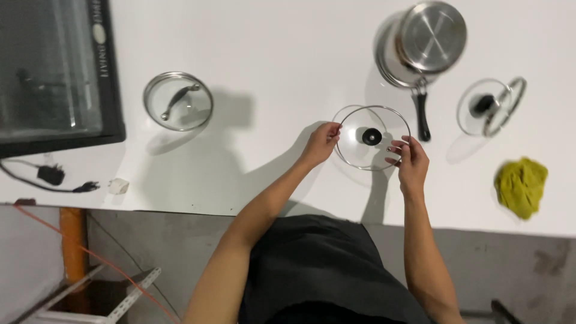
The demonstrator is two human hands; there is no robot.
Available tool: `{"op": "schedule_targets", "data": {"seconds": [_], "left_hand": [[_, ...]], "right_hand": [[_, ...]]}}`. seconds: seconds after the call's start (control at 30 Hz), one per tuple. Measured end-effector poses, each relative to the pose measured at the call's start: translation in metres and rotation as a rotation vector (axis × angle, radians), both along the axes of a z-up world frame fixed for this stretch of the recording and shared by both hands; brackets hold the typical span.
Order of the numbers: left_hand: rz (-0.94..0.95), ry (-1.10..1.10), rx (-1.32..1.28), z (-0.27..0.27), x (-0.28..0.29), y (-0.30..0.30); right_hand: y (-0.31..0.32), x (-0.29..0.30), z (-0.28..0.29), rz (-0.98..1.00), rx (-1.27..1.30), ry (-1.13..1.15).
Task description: The recorder is cleaning and wiping glass pot lids using a yellow cloth on a workspace.
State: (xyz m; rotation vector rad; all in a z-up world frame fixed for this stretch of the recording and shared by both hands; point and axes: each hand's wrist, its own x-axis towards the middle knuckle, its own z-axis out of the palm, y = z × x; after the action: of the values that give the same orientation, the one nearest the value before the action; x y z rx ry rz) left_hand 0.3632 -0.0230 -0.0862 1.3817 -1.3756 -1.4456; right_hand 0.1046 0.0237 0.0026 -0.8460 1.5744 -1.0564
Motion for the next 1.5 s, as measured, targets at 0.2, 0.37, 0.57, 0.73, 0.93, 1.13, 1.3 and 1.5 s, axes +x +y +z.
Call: {"op": "schedule_targets", "data": {"seconds": [0.2, 0.37, 0.57, 0.73, 0.93, 1.13, 1.3, 1.5], "left_hand": [[0.245, 0.09, -0.144, 0.029, 0.122, -0.07], [0.313, -0.216, -0.37, 0.114, 0.272, -0.155], [0.43, -0.158, -0.07, 0.133, 0.406, -0.205], [0.454, -0.135, 0.093, 0.108, 0.452, -0.204], [0.512, -0.069, 0.131, 0.071, 0.474, -0.2], [0.411, -0.035, -0.013, 0.021, 0.497, -0.189], [0.498, -0.638, -0.513, 0.078, 0.462, -0.181], [0.55, -0.524, -0.568, 0.154, 0.249, -0.189]], "right_hand": [[-0.101, 0.108, 0.018, 0.148, -0.043, -0.187], [-0.208, 0.253, 0.039, 0.379, -0.126, -0.294], [-0.279, 0.385, 0.021, 0.512, -0.003, -0.139], [-0.278, 0.434, 0.005, 0.566, 0.038, 0.01], [-0.287, 0.451, -0.026, 0.583, 0.103, -0.091], [-0.259, 0.411, -0.056, 0.581, -0.044, -0.076], [-0.182, 0.28, 0.008, 0.44, -0.115, 0.036], [-0.132, 0.05, -0.005, -0.089, -0.329, 0.536]]}}
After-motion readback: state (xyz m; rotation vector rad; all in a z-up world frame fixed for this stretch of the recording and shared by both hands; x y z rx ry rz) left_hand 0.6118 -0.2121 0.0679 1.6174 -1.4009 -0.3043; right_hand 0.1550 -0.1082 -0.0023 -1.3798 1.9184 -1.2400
